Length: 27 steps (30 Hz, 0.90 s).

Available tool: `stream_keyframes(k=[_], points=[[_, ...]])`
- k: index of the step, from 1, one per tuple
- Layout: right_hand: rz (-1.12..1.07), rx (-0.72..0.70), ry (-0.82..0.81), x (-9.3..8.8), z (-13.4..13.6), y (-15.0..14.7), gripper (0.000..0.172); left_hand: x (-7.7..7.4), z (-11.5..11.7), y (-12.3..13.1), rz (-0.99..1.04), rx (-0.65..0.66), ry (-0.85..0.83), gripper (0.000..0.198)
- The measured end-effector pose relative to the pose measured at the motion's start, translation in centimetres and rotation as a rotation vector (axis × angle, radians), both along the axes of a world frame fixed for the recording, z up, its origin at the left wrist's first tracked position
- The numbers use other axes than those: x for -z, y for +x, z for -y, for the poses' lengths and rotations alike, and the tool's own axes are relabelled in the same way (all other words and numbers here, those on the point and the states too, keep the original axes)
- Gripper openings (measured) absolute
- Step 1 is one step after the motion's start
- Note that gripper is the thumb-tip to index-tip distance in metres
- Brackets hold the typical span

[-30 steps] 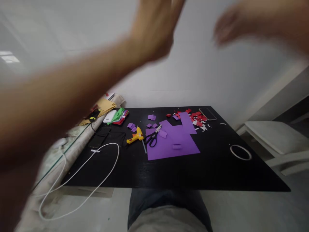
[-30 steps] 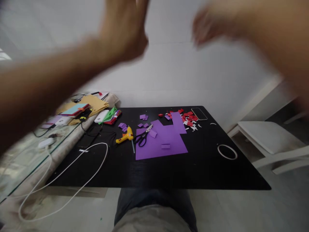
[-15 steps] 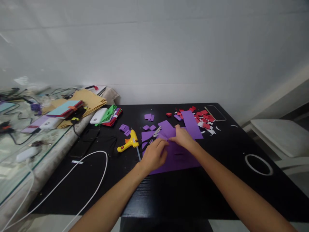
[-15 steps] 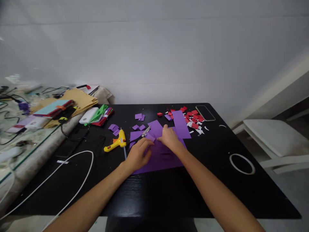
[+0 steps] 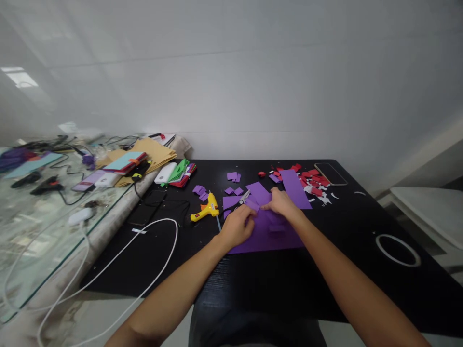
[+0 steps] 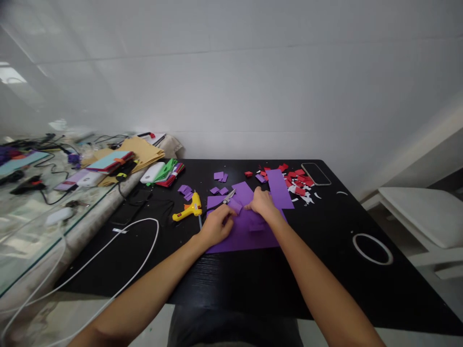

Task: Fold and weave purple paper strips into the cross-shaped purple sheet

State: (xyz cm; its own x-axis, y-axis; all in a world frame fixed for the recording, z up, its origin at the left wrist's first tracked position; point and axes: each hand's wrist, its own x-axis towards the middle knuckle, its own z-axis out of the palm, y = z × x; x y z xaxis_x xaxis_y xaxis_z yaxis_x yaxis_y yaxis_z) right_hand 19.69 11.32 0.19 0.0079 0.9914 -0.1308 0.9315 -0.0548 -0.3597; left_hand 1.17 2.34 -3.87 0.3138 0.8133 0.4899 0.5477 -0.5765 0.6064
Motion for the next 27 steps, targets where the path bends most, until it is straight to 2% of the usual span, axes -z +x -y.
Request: stream_keyframes(k=[4,11,16,19,24,27], points=[[0.051,0.001,-0.081,-0.5,0.2,-0.1,0.072,0.2,-0.1,-0.1,-0.003,-0.003,-0.011,0.022],[0.059,0.012,-0.107,-0.6,0.8,-0.4,0.059,-0.1,0.1,0.1,-0.048,0.023,-0.033,0.021],[0.073,0.062,-0.061,-0.7,1.8,-0.5,0.069,-0.2,0.3,0.5,-0.081,0.053,-0.07,0.02],[0.068,0.067,-0.045,-0.6,2.2,-0.5,0.069,-0.1,0.4,0.5,-0.088,0.074,-0.077,0.021],[-0.009,0.071,-0.016,0.4,1.9,-0.2,0.069,0.0,0.1,0.0,-0.057,0.049,-0.06,0.021],[-0.18,0.108,-0.011,1.0,1.4,0.2,0.068,0.0,0.0,-0.1,-0.047,0.041,-0.056,0.021]])
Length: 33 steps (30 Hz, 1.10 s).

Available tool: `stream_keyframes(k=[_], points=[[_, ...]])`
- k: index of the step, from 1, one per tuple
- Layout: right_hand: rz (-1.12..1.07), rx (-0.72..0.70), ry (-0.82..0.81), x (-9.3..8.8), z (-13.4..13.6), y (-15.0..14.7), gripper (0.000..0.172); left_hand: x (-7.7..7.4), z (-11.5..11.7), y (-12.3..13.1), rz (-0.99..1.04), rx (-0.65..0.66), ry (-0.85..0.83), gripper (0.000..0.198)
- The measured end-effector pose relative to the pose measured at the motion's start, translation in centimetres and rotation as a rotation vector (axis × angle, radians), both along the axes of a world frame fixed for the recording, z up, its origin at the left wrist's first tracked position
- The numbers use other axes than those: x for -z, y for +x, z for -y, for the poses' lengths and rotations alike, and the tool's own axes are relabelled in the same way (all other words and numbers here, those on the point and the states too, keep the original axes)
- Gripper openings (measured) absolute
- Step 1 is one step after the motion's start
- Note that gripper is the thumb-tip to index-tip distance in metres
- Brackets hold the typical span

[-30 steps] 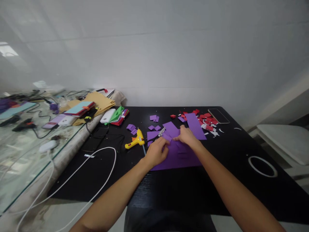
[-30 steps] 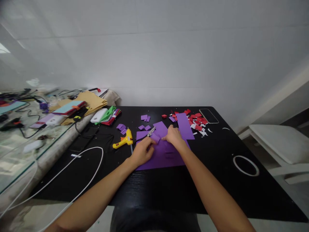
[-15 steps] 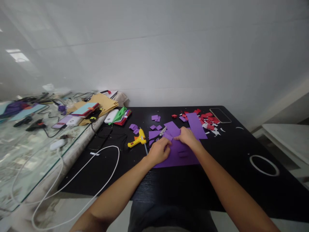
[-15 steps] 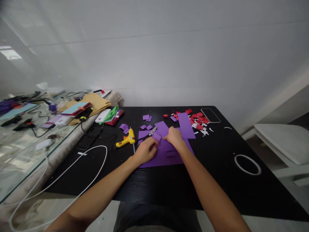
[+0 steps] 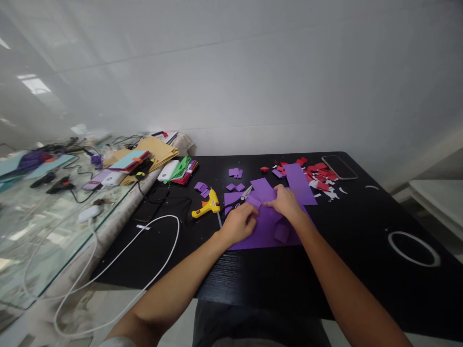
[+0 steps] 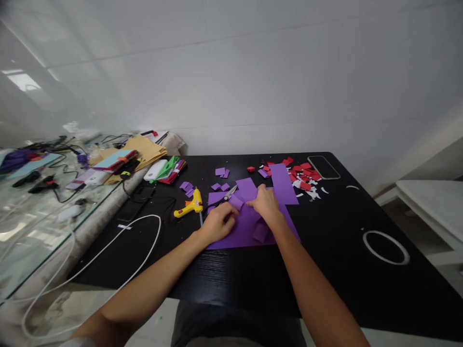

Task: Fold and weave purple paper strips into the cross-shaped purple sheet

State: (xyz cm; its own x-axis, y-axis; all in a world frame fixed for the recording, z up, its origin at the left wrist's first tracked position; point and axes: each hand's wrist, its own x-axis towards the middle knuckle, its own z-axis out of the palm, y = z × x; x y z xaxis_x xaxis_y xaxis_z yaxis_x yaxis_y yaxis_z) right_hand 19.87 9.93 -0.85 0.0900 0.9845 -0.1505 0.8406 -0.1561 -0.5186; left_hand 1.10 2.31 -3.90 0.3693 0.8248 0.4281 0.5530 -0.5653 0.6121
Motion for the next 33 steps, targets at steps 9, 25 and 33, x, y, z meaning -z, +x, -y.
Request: stream_keyframes(k=[9,25,33], points=[[-0.478,0.207,0.158,-0.2,-0.4,0.9,0.057,-0.1,0.2,0.1,0.081,-0.02,-0.028,0.023],[-1.307,-0.087,-0.097,1.1,7.3,-0.3,0.059,-2.0,0.7,0.7,0.648,-0.145,-0.402,0.04],[-1.401,-0.005,-0.093,0.7,6.5,0.4,0.034,-2.2,0.4,0.1,0.598,-0.038,-0.592,0.045]])
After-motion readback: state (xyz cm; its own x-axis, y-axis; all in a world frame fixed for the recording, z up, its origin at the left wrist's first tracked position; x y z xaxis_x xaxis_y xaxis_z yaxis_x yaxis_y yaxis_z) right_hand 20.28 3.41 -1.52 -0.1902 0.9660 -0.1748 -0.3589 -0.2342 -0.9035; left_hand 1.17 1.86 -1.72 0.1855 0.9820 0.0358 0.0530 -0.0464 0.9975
